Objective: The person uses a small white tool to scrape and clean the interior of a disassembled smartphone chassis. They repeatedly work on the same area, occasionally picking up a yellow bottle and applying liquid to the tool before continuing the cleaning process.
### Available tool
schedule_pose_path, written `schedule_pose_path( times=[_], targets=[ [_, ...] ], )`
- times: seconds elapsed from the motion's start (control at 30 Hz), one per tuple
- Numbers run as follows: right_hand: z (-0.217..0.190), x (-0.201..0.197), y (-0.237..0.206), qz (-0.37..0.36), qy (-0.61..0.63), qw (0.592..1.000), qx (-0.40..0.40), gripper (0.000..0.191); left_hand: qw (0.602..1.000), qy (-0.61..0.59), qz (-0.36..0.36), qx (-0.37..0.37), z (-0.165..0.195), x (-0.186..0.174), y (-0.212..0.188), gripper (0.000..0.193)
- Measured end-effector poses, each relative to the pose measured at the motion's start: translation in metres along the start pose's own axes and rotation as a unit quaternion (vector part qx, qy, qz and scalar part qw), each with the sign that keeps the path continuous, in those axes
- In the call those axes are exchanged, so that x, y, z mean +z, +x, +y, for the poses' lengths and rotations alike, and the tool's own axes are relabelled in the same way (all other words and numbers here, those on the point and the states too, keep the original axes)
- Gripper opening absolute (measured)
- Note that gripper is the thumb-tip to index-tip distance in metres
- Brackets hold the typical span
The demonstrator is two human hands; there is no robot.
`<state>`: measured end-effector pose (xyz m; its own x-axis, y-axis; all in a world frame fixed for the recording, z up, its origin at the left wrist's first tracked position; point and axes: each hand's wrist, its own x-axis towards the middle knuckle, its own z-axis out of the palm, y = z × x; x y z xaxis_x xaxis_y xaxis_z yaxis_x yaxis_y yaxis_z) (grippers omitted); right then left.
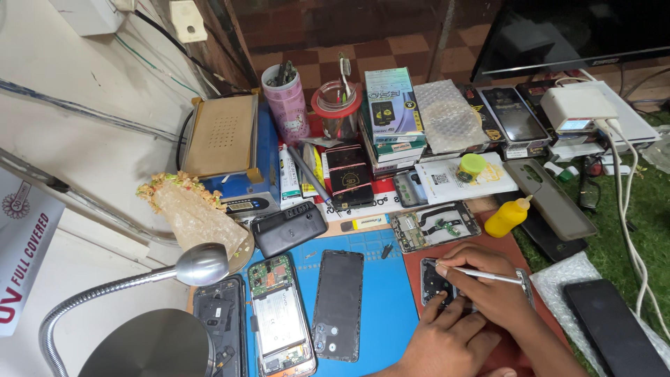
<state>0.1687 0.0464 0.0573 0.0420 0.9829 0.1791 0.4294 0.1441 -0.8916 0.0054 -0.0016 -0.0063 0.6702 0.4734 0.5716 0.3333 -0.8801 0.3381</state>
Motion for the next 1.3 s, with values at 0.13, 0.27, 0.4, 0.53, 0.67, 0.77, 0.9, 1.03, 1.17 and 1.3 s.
schedule_pose_path(
  times=[0.13,0.27,0.4,0.53,0.67,0.77,0.9,1.03,1.17,1.3],
  targets=[
    [0.0,-0.001,0.001,-0.009,0.012,1.0,0.026,0.01,1.0,0.006,-0.002,0.0,0.0,0.0,0.0,0.053],
    [0.005,-0.001,0.001,-0.004,0.024,0.999,0.03,0.009,1.0,0.005,-0.003,0.0,0.0,0.001,0.0,0.054],
    [0.01,-0.001,0.001,-0.001,0.047,0.999,0.019,0.008,1.0,0.003,-0.01,-0.002,0.0,0.002,-0.001,0.054],
    [0.012,-0.001,0.002,-0.007,0.033,0.998,0.049,0.008,1.0,0.003,-0.009,-0.004,0.0,0.002,-0.001,0.054],
    [0.012,0.001,0.001,-0.002,0.041,0.999,0.036,0.009,1.0,-0.001,-0.01,-0.003,0.0,0.002,-0.001,0.054],
    [0.011,0.001,0.0,0.014,0.027,0.999,0.038,0.009,1.0,-0.004,-0.01,-0.004,0.0,0.001,-0.001,0.054],
    [0.008,0.0,0.0,0.003,0.04,0.999,0.019,0.008,1.0,0.003,-0.012,0.002,-0.001,0.0,0.0,0.054],
    [0.006,0.003,0.0,0.024,0.014,0.999,0.037,0.01,1.0,0.0,-0.007,0.001,-0.001,0.002,-0.001,0.054],
    [0.008,0.001,-0.002,0.051,0.002,0.997,0.053,0.011,1.0,0.0,-0.004,0.0,-0.001,0.001,0.0,0.054],
    [0.023,-0.003,-0.004,0.077,0.087,0.99,0.078,0.012,1.0,0.0,0.018,0.007,0.002,-0.01,0.006,0.052]
  ],
)
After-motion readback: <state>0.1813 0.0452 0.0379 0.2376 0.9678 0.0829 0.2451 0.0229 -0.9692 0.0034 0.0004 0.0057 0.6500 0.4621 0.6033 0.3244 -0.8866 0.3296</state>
